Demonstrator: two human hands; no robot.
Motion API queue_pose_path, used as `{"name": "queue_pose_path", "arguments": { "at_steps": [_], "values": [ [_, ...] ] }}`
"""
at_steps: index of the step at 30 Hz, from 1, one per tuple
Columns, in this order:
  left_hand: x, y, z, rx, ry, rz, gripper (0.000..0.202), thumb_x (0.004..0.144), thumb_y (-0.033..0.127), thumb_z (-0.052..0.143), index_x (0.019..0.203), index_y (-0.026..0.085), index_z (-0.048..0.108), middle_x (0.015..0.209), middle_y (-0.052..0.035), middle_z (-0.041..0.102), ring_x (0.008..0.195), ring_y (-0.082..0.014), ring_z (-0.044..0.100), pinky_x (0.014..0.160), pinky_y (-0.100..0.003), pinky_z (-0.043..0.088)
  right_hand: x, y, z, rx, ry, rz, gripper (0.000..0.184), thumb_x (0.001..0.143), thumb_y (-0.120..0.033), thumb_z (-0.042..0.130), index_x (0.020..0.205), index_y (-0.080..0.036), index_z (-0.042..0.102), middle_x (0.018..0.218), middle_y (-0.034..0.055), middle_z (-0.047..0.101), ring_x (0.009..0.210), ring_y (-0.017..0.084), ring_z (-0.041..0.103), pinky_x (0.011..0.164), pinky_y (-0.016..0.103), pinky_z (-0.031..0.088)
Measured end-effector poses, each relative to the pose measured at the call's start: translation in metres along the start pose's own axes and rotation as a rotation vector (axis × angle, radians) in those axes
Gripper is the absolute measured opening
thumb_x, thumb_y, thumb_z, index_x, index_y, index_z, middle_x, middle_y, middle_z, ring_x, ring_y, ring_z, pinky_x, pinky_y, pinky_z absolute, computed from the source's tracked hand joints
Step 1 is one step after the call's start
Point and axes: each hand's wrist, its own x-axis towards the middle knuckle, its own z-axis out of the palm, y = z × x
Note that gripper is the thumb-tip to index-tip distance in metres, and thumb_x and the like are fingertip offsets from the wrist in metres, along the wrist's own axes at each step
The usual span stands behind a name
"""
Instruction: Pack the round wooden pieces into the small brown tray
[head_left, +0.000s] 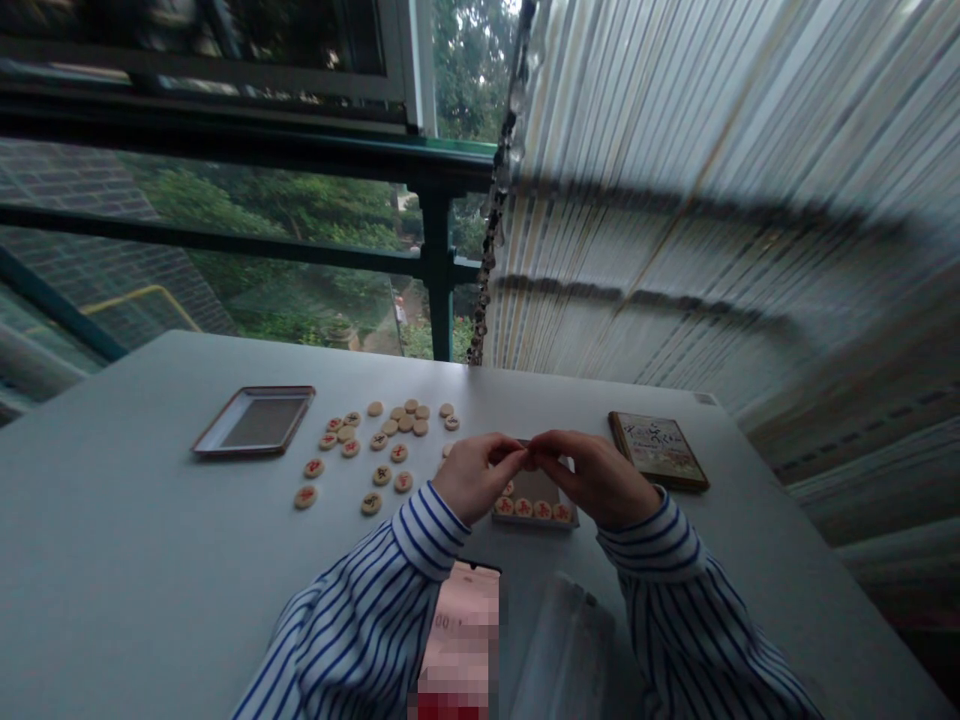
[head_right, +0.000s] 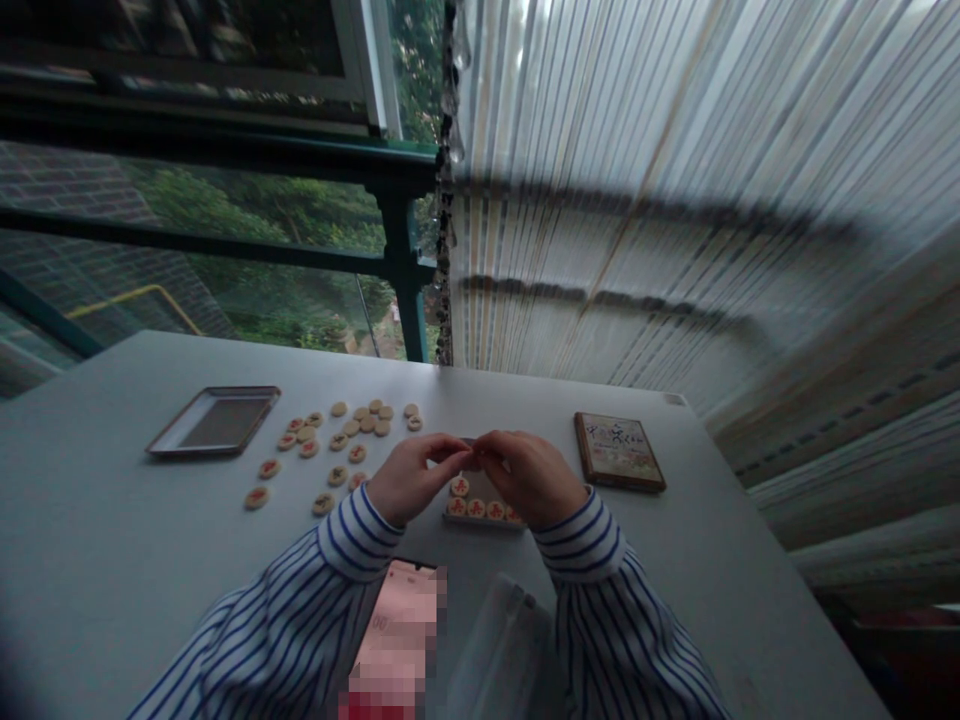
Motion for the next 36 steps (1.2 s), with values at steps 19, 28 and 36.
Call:
{"name": "queue_pose_path", "arguments": {
  "at_steps": [19, 28, 36],
  "values": [
    [0.003, -0.001, -0.002, 0.048, 0.014, -0.092, 0.02, 0.076, 0.027, 0.05, 0.078, 0.014, 0.065, 0.072, -0.0038, 0.067, 0.065, -0.0124, 0.061, 0.061, -0.021, 0.047, 0.002, -0.002, 0.004, -0.101, -0.004, -0.066, 0.017, 0.077, -0.028, 0.052, 0.09, -0.02, 0.061, 0.083, 0.0047, 0.062, 0.078, 0.014, 0.055, 0.072, 0.027, 0.042],
    [0.004, -0.023, -0.006, 0.425, 0.052, -0.042, 0.024, 0.078, 0.032, 0.045, 0.087, 0.018, 0.063, 0.08, -0.0022, 0.067, 0.069, -0.0142, 0.06, 0.066, -0.025, 0.045, 0.004, 0.006, 0.008, -0.151, -0.038, -0.03, 0.016, 0.077, -0.026, 0.052, 0.087, -0.019, 0.061, 0.081, 0.005, 0.062, 0.078, 0.014, 0.055, 0.073, 0.026, 0.041],
    [0.004, -0.032, 0.0, 0.571, -0.042, -0.067, 0.032, 0.079, 0.029, 0.043, 0.102, 0.015, 0.06, 0.094, -0.0071, 0.066, 0.081, -0.0166, 0.06, 0.076, -0.027, 0.043, 0.005, 0.011, 0.011, -0.191, -0.13, 0.038, 0.018, 0.077, -0.027, 0.049, 0.087, -0.019, 0.061, 0.08, 0.0046, 0.063, 0.076, 0.014, 0.056, 0.071, 0.024, 0.04]
  ]
}}
